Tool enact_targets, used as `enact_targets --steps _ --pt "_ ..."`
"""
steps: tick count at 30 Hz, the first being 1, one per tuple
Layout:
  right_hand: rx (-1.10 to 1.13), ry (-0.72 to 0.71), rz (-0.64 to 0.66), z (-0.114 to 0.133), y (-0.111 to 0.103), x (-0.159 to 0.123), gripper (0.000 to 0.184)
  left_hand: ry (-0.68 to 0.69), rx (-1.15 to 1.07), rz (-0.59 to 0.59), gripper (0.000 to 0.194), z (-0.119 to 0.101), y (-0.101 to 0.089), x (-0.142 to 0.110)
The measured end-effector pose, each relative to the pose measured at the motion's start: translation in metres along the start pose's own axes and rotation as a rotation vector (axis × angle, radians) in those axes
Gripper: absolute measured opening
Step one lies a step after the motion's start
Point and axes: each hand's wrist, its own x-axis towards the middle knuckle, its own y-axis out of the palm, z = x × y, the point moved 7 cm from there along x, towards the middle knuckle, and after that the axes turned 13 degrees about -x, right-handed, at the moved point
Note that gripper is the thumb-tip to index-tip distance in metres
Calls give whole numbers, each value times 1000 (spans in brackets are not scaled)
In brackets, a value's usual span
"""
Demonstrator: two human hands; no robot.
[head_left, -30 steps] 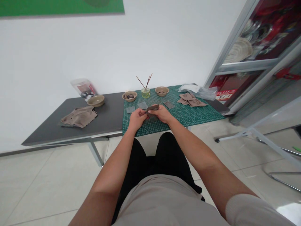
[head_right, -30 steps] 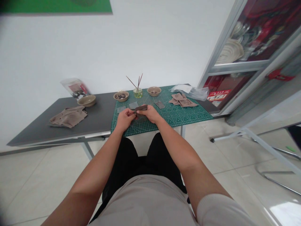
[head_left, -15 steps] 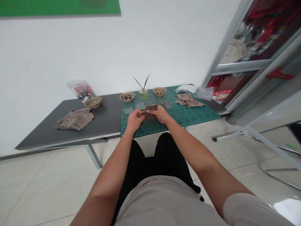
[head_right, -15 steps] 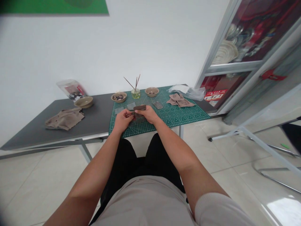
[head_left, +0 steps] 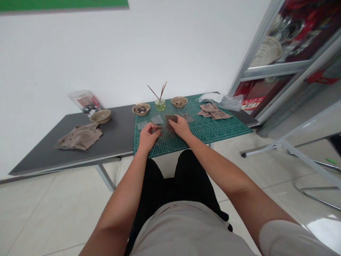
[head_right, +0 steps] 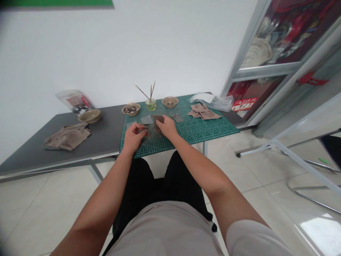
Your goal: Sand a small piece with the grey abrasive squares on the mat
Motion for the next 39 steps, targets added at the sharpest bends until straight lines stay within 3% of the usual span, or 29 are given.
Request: enact_targets --steps 2,5,9,11,14,17,19,26,33,37,39 --pt "-315 -134 -83 11 -17 -4 24 3 -101 -22 20 -1 -3 0" --pt "-592 -318 -70 22 -28 -19 36 -32 -197 -42 23 1 -4 -2" --pt "-782 -411 177 15 -15 -43 36 -74 -254 -74 26 5 -5 -3" --pt "-785 -403 252 13 -9 -51 48 -91 -269 -91 29 7 -6 -3" --pt "-634 -393 229 22 -8 -53 52 -109 -240 -98 31 7 -7 -3" --pt "-285 -349 173 35 -9 -49 39 -112 -140 -84 29 4 -7 -3" --pt "-22 -286 227 39 -1 -46 34 -101 -65 -77 26 2 -7 -4" --pt "417 -14 308 24 25 -34 27 -87 15 -85 17 2 -9 -4" --pt "523 106 332 16 22 -36 23 -135 98 -20 17 -1 1 -6" --pt "549 125 233 4 5 -30 25 -88 127 -51 18 -3 0 -6" --pt "487 91 145 -6 -12 -25 26 -30 263 6 18 -7 5 -6"
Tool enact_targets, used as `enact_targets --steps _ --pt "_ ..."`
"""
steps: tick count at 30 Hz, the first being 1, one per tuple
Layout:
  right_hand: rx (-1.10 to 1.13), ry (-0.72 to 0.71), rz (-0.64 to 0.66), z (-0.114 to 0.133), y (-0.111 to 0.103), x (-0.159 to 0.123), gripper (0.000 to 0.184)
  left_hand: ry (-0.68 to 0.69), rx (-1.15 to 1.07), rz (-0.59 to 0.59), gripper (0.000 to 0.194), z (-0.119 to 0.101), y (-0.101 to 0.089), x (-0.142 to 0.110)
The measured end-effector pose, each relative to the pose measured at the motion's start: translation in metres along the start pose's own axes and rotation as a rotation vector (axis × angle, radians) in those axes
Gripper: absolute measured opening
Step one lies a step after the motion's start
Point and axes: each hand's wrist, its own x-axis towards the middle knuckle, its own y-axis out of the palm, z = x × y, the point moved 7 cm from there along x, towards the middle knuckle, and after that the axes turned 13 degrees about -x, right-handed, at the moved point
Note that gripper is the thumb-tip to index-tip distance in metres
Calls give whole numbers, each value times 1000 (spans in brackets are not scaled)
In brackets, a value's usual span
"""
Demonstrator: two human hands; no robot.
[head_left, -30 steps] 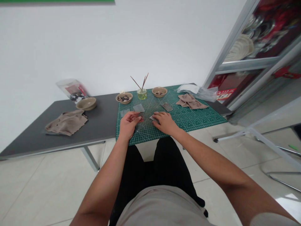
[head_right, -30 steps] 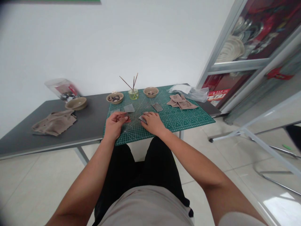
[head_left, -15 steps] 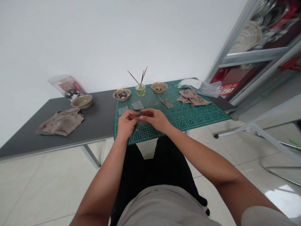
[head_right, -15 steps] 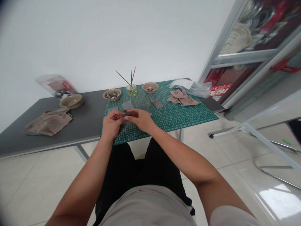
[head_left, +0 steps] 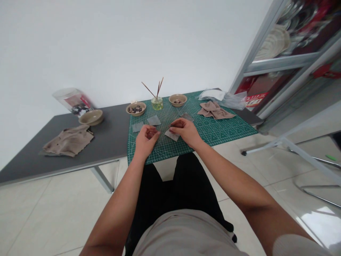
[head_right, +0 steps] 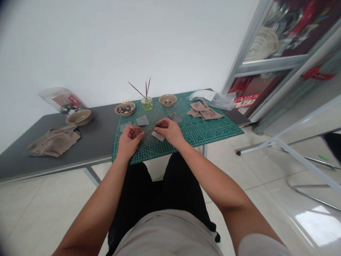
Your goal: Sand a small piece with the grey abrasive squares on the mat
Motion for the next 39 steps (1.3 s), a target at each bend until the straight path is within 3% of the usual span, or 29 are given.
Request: enact_targets --steps 4,9,25,34,39 --pt "-89 -42 -125 -7 -37 1 25 193 426 271 32 -15 28 -6" --pt "-38 -28 -100 -19 -47 -5 27 250 714 500 36 -14 54 -17" --pt "-67 -30 -138 -12 -50 -9 15 234 814 450 21 -13 50 -14" --pt "6 21 -153 -16 -50 -6 21 204 844 432 19 -14 50 -13" --pt "-68 27 -162 -19 -52 -5 22 189 806 412 34 -11 48 -11"
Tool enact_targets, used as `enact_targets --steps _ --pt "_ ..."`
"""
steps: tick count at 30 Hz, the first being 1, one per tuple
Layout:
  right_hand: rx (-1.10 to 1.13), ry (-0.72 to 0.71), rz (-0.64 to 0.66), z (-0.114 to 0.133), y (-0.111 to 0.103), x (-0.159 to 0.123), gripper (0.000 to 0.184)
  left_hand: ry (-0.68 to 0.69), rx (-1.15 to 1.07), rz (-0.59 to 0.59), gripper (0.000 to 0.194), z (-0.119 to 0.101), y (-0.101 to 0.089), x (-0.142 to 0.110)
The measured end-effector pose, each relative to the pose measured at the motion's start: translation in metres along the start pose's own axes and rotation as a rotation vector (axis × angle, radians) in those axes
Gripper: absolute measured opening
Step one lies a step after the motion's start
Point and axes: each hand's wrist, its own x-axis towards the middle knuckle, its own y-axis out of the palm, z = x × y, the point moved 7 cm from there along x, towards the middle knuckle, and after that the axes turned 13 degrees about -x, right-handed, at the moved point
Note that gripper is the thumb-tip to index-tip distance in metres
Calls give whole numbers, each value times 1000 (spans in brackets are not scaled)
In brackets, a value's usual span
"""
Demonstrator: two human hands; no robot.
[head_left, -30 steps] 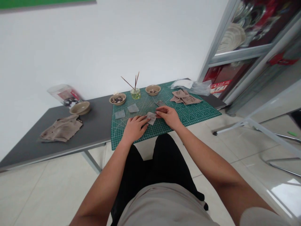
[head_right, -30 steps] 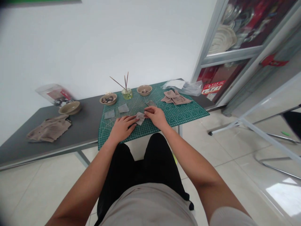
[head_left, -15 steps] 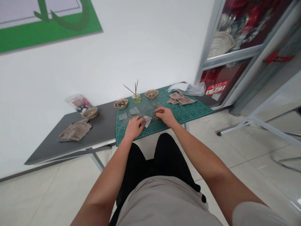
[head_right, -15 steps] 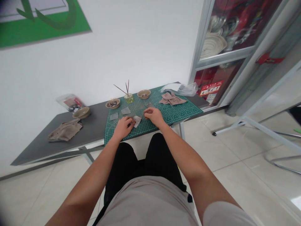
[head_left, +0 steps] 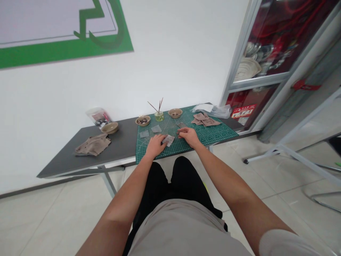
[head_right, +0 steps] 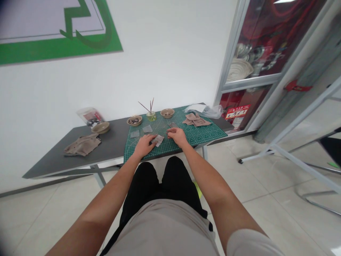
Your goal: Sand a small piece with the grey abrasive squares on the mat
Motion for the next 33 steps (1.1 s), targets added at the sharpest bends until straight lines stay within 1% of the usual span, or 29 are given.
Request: enact_targets --steps 3,6,8,11,13,15,18,21,25,29,33 --pt "-111 -38 -8 3 -2 1 22 -9 7 -11 33 2 0 0" --pt "-376 -152 9 15 7 1 21 -41 33 -41 32 3 -1 -1" --pt "-526 -246 40 24 22 -1 17 -67 52 -38 34 4 -1 -1" --pt "-649 -405 117 35 51 -6 14 -93 95 -26 35 2 -1 -2" --pt "-765 -452 155 35 65 -10 14 -102 118 -27 33 1 -2 -3" --pt "-894 -471 172 34 71 -14 14 -106 136 -31 33 -1 -2 -5" --pt "-1045 -491 174 35 69 -19 11 -120 165 -38 37 -3 -2 -7" --pt "-1147 -467 191 37 67 -19 13 -113 176 -36 39 -5 -1 -8" --pt "-1270 -485 192 41 78 -18 16 -119 171 -33 39 -5 -1 -8" --pt "-1323 -462 177 41 85 -20 17 -127 157 0 39 -2 -1 -6" --pt "-1274 -444 239 43 79 -26 17 -136 144 20 39 0 -1 -5"
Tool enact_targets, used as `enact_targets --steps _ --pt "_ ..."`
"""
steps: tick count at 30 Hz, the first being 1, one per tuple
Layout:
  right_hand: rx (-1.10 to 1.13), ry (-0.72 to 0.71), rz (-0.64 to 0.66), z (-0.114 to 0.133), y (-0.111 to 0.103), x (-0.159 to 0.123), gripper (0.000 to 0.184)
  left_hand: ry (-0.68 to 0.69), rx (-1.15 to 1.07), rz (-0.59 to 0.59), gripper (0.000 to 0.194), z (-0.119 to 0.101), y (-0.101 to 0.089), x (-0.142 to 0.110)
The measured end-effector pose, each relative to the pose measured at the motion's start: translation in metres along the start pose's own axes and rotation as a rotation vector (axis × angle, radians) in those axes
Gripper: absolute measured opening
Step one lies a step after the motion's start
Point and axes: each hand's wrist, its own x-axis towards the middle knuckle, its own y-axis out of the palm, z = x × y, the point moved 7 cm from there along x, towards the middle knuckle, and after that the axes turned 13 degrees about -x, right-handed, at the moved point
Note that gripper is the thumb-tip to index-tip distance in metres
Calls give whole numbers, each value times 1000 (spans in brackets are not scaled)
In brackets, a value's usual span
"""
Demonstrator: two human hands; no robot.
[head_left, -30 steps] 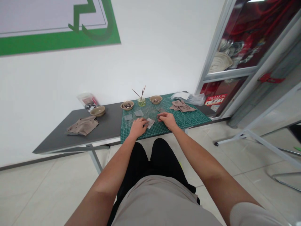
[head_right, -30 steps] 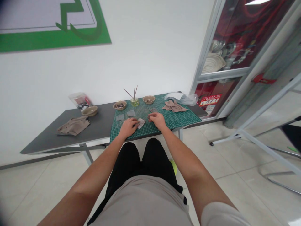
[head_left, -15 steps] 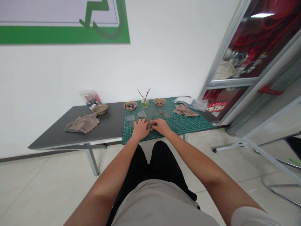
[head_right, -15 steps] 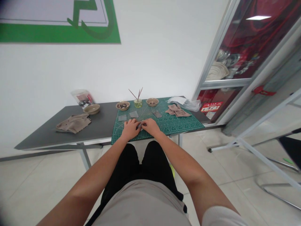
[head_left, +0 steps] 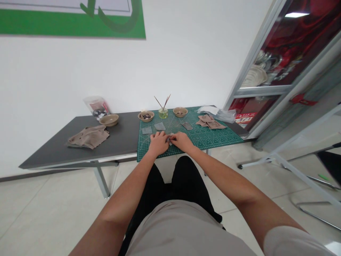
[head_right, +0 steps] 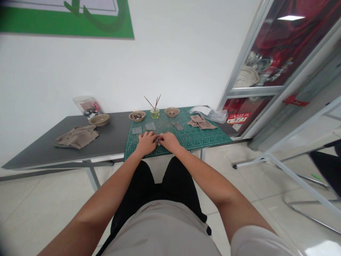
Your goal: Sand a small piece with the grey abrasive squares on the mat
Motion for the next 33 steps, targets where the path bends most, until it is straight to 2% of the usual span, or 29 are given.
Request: enact_targets --steps 5,11,16,20,24,27,33 --pt "-7 42 55 -10 -4 1 20 4 8 -17 39 -4 0 -1" --pt "-12 -13 42 1 -3 0 21 7 8 -18 38 -5 -3 -3" --pt "64 4 79 -7 -5 -4 19 20 16 -20 39 -5 -2 -3" --pt "12 53 40 -6 -6 -2 21 25 35 -25 39 -6 -2 -3" --pt "47 3 16 -3 -3 -5 19 17 58 6 37 -6 -1 -3" --pt "103 -31 0 -14 -3 -8 16 21 52 20 39 -8 0 -3" --pt "100 25 -51 -32 -3 -4 15 14 35 13 44 -10 1 -6"
